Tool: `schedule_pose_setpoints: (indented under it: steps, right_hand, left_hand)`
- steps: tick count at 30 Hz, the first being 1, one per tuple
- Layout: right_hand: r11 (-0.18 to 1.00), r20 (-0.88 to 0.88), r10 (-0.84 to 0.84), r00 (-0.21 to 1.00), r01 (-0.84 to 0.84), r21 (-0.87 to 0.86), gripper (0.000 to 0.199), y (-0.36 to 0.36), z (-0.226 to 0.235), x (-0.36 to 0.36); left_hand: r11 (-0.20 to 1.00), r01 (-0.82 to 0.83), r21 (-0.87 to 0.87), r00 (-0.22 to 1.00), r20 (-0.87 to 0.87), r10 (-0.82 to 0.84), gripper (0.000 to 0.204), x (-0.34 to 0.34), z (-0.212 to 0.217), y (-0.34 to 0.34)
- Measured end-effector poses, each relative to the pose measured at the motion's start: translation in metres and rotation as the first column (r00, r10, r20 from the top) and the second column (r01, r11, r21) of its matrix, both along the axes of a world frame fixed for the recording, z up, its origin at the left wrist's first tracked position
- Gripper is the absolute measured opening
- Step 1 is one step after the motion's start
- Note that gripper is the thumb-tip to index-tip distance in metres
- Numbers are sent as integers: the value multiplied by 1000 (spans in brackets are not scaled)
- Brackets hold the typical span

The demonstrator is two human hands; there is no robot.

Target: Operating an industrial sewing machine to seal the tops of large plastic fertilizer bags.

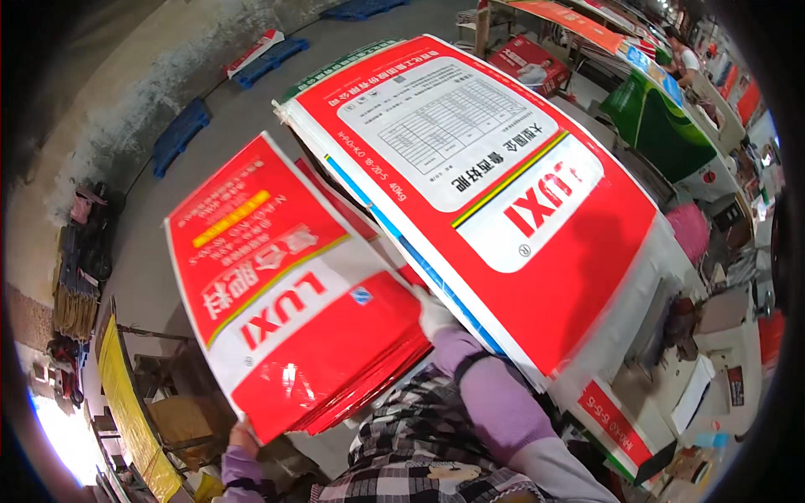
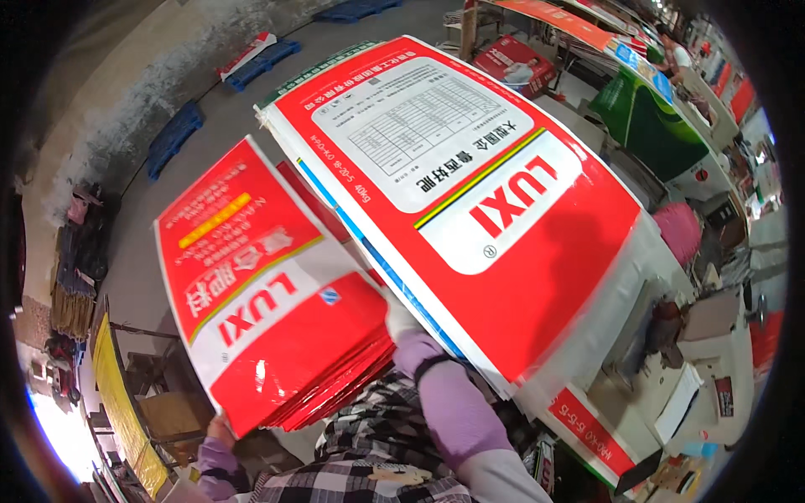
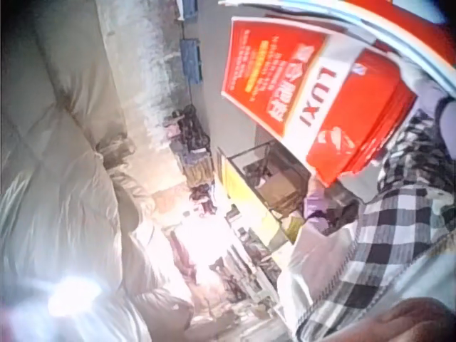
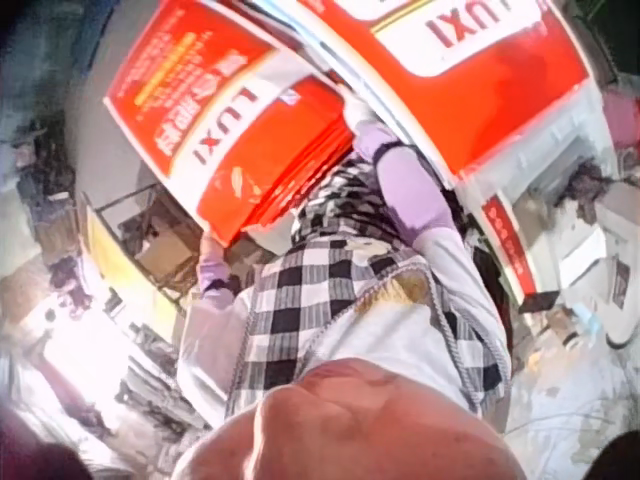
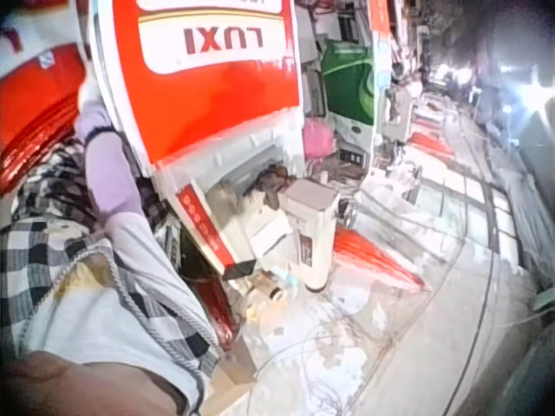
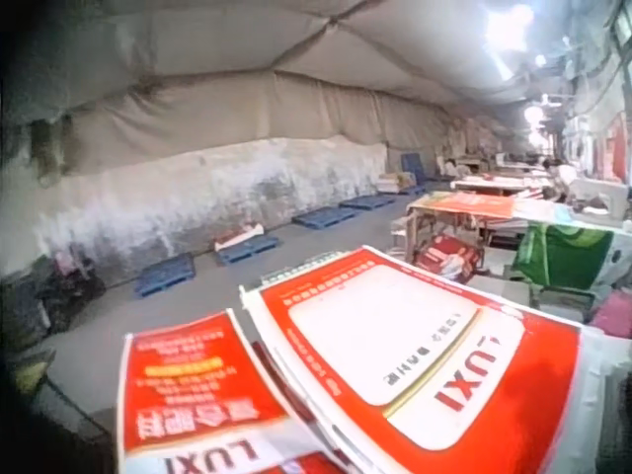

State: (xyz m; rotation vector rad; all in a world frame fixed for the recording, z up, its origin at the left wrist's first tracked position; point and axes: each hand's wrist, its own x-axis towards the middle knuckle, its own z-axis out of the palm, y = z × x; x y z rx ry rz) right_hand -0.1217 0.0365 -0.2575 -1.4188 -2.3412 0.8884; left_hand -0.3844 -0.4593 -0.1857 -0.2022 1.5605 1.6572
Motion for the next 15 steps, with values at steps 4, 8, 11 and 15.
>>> schedule_pose_setpoints:
  steps: [4,8,11,15]
  right_hand:
    - [974,-9,-138,990,134,-181,36,-13,-4,78]
    - [964,-70,-115,991,95,-247,31,-38,1,89]
    - [957,-55,-191,980,173,-235,28,-43,-4,107]
    - [954,-139,-229,963,194,-228,27,-48,4,100]
  left_hand:
    - [962,-216,-165,972,-128,196,39,19,-89,25]
    - [881,-259,-396,740,-667,-82,32,41,-185,-51]
    - [774,-194,-603,731,-614,-296,48,47,-164,1]
    - [386,-187,-903,448,-428,-785,78,38,-133,48]
